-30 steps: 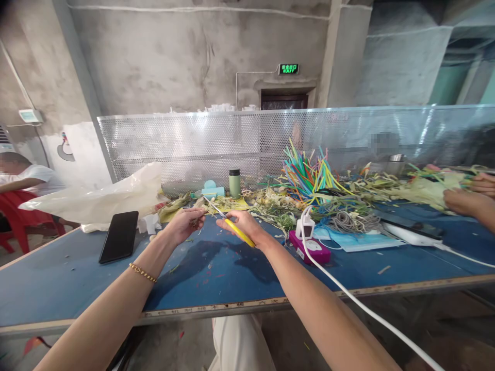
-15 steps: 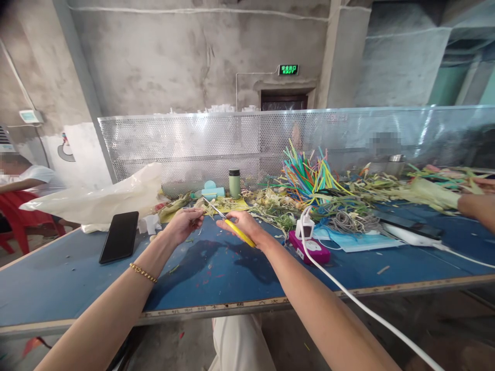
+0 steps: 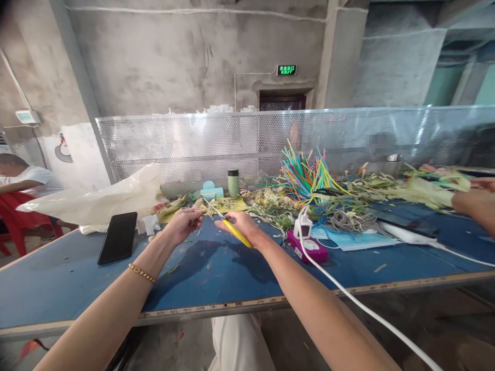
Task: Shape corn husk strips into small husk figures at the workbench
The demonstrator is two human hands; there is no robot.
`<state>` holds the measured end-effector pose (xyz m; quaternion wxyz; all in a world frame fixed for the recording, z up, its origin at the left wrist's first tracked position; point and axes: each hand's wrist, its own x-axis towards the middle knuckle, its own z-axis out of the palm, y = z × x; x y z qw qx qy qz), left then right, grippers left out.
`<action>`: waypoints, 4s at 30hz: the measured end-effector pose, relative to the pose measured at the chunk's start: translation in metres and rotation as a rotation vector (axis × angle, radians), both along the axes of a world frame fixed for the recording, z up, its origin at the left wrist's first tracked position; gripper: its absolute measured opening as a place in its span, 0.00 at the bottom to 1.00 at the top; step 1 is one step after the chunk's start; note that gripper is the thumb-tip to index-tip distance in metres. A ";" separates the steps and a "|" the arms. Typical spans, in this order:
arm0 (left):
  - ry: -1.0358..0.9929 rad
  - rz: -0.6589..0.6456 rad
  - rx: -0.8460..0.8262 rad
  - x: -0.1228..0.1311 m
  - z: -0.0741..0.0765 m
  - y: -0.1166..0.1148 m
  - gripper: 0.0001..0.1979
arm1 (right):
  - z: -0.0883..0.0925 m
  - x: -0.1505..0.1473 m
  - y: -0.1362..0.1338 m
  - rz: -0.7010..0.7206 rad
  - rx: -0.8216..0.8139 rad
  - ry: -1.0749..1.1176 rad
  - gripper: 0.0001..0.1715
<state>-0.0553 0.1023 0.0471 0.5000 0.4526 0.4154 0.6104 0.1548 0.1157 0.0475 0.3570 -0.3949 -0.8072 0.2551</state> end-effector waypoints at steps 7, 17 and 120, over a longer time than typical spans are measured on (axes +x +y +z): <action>-0.043 -0.006 -0.037 0.002 0.004 -0.005 0.06 | -0.001 0.002 0.006 -0.118 0.051 0.043 0.26; -0.138 -0.029 -0.026 0.004 0.006 -0.008 0.05 | 0.003 0.003 -0.011 -0.323 0.599 -0.334 0.22; -0.312 -0.014 0.028 0.004 0.011 -0.010 0.05 | 0.001 0.000 -0.004 0.142 -0.253 0.213 0.26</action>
